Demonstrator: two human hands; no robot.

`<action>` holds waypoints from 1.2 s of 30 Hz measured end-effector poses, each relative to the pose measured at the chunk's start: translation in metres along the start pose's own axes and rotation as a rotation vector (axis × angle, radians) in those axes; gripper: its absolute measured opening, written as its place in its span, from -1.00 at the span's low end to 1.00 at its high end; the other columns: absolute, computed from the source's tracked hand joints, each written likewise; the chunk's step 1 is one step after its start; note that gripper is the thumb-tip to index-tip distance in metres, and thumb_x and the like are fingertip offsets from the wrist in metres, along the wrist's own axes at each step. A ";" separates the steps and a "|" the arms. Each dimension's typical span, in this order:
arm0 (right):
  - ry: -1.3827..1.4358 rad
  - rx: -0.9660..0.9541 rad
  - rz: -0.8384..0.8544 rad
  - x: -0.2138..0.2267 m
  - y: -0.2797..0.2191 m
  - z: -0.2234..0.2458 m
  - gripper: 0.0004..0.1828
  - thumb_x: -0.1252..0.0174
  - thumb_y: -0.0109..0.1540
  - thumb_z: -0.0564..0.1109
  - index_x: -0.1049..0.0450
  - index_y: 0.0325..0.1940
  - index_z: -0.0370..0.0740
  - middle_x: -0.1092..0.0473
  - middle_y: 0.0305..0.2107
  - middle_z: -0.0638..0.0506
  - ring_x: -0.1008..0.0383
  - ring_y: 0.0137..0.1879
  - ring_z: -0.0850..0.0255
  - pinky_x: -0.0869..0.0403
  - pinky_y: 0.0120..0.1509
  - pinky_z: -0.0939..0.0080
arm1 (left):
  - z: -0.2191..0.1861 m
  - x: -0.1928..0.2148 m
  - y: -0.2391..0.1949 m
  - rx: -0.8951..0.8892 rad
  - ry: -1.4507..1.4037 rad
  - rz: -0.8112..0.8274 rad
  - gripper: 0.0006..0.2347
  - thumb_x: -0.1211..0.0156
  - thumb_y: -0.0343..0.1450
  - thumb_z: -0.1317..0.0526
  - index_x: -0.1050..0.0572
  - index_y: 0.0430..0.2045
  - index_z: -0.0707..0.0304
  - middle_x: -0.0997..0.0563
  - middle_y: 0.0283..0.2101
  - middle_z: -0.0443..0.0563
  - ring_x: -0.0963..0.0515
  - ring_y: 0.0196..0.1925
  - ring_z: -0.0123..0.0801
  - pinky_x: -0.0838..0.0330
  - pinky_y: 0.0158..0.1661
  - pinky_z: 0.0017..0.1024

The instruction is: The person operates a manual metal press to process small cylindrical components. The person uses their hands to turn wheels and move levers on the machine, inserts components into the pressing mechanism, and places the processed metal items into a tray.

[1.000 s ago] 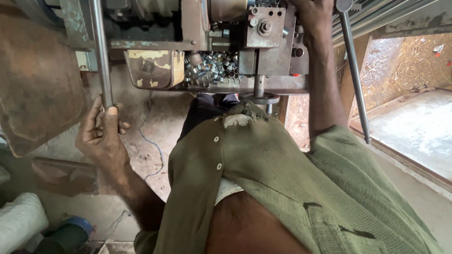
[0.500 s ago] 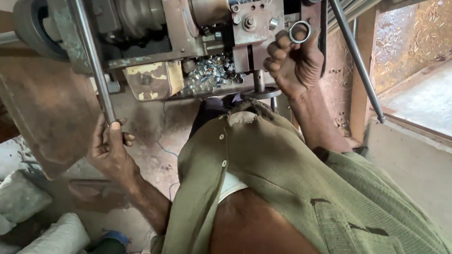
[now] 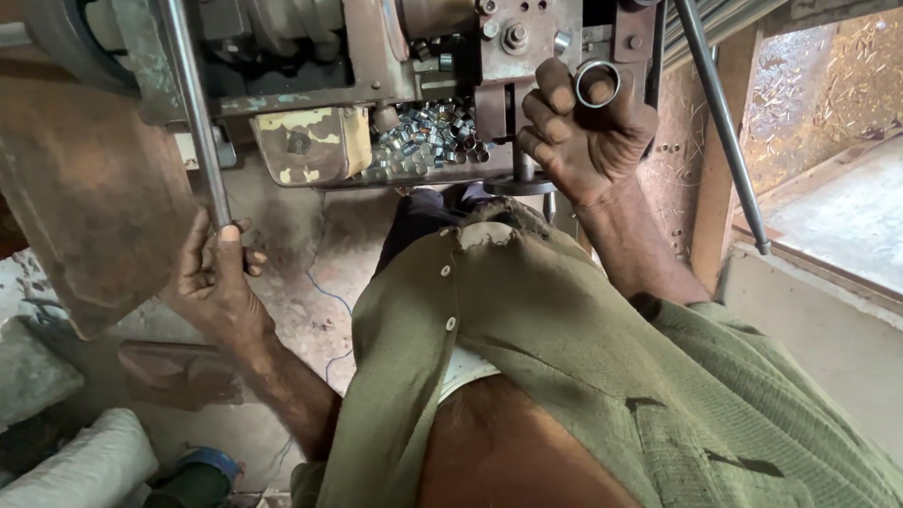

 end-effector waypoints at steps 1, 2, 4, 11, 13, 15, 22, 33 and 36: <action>-0.012 -0.004 0.002 0.002 0.001 -0.001 -0.70 -0.18 0.39 0.12 -0.63 -0.04 -0.11 -0.40 -0.13 -0.01 -0.45 -0.08 0.27 -0.54 -0.02 0.25 | 0.000 0.000 0.001 0.000 0.006 -0.004 -0.66 -0.32 0.50 0.39 -0.49 0.15 0.57 -0.72 -0.20 0.21 -0.58 -0.44 -0.49 -0.41 -0.39 -0.61; -0.021 -0.013 -0.022 0.004 0.000 -0.003 -0.69 -0.18 0.39 0.14 -0.63 -0.07 -0.11 -0.41 -0.11 -0.02 -0.46 -0.08 0.26 -0.54 -0.02 0.25 | 0.000 0.000 0.000 -0.006 0.024 -0.008 -0.67 -0.33 0.50 0.39 -0.50 0.15 0.57 -0.71 -0.21 0.19 -0.58 -0.43 -0.50 -0.41 -0.39 -0.61; -0.037 -0.036 -0.067 0.010 0.000 -0.006 -0.67 -0.19 0.40 0.16 -0.63 -0.14 -0.13 -0.43 -0.08 -0.03 -0.47 -0.08 0.25 -0.54 -0.04 0.25 | -0.002 0.001 0.000 -0.019 0.064 -0.021 -0.69 -0.33 0.51 0.40 -0.52 0.14 0.57 -0.68 -0.23 0.16 -0.57 -0.42 -0.51 -0.40 -0.39 -0.61; -0.190 -0.096 -0.263 0.029 -0.008 -0.011 -0.69 -0.39 0.29 0.11 -0.59 -0.16 -0.16 -0.47 -0.03 -0.02 -0.48 -0.11 0.24 -0.53 -0.07 0.24 | -0.006 -0.003 -0.002 0.014 0.058 -0.042 -0.70 -0.32 0.49 0.40 -0.54 0.11 0.54 -0.70 -0.23 0.11 -0.56 -0.44 -0.54 -0.41 -0.41 -0.63; -0.206 -0.120 -0.335 0.035 -0.011 -0.012 -0.68 -0.44 0.22 0.08 -0.57 -0.13 -0.14 -0.47 -0.05 0.00 -0.49 -0.06 0.19 -0.56 -0.01 0.17 | -0.007 -0.004 -0.004 -0.004 0.103 -0.057 -0.71 -0.34 0.49 0.40 -0.55 0.10 0.53 -0.68 -0.25 0.10 -0.57 -0.44 -0.53 -0.45 -0.40 -0.62; -0.217 -0.138 -0.360 0.045 -0.011 -0.012 -0.63 -0.47 0.21 0.07 -0.56 -0.09 -0.18 -0.47 -0.08 -0.04 -0.50 -0.06 0.17 -0.56 0.00 0.18 | -0.003 -0.005 -0.003 0.014 0.031 -0.037 -0.71 -0.35 0.46 0.40 -0.55 0.08 0.51 -0.69 -0.20 0.08 -0.57 -0.44 -0.54 -0.45 -0.42 -0.62; -0.034 -0.162 -0.463 0.102 -0.027 -0.009 -0.62 -0.48 0.25 -0.02 -0.53 -0.03 -0.31 -0.45 -0.18 -0.03 -0.51 -0.07 0.21 -0.62 0.10 0.14 | 0.011 -0.006 0.000 0.000 0.003 -0.012 -0.75 -0.37 0.48 0.33 -0.59 0.02 0.44 -0.66 -0.27 -0.02 -0.60 -0.37 -0.56 -0.52 -0.37 -0.59; -0.087 -0.099 -0.180 0.111 0.009 0.030 -0.81 -0.31 0.36 -0.18 -0.56 0.04 -0.26 -0.50 0.03 -0.14 -0.58 0.15 0.21 -0.57 0.37 0.23 | -0.005 -0.021 0.003 0.003 0.021 0.015 -0.72 -0.36 0.47 0.22 -0.61 0.02 0.36 -0.62 -0.43 -0.13 -0.51 -0.47 -0.65 -0.39 -0.45 -0.62; -0.076 -0.115 -0.182 0.114 0.013 0.040 -0.79 -0.30 0.36 -0.22 -0.55 0.08 -0.28 -0.49 0.08 -0.14 -0.57 0.23 0.22 -0.55 0.45 0.28 | -0.009 -0.021 0.001 -0.035 0.068 0.032 -0.72 -0.33 0.50 0.19 -0.63 0.03 0.37 -0.51 -0.52 -0.16 -0.46 -0.49 -0.66 -0.31 -0.46 -0.60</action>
Point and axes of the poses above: each hand's wrist, its own y-axis towards the middle knuckle, its own x-axis out of the back of the hand, z = x × y, the point moved 3 cm from there along y, towards the middle knuckle
